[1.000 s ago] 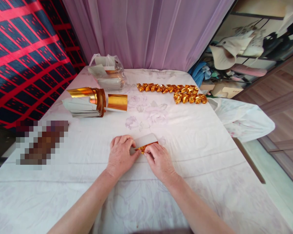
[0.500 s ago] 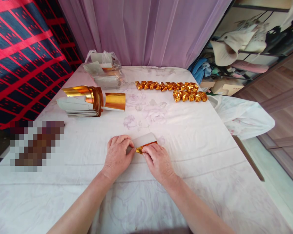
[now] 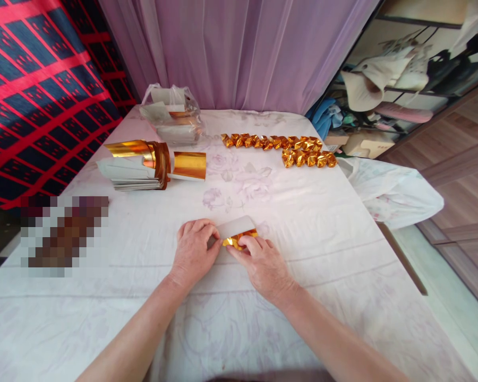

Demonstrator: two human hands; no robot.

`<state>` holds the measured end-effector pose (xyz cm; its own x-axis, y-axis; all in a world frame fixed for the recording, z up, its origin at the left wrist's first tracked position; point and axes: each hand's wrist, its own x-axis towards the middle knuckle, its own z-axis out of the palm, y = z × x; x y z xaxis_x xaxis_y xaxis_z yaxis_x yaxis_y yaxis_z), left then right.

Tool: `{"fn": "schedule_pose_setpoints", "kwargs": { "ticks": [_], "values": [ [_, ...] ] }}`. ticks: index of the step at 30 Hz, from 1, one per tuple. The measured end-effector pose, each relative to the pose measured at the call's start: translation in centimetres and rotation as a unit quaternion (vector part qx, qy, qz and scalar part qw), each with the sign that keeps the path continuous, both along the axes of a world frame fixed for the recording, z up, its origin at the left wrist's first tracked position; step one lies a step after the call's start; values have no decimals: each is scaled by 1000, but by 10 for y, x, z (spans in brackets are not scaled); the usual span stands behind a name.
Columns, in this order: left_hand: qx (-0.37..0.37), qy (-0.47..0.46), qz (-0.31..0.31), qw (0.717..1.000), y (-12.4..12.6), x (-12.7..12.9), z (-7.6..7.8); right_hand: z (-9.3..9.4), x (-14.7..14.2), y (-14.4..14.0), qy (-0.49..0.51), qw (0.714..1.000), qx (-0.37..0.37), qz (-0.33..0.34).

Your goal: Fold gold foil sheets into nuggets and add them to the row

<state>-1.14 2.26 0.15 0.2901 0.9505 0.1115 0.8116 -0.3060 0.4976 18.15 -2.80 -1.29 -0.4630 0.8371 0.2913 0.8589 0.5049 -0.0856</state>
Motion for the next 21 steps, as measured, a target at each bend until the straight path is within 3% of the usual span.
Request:
{"fn": "schedule_pose_setpoints", "kwargs": {
  "ticks": [21],
  "values": [
    [-13, -3, -6, 1000, 4, -3, 1, -4, 13, -13, 26, 999, -37, 13]
  ]
}}
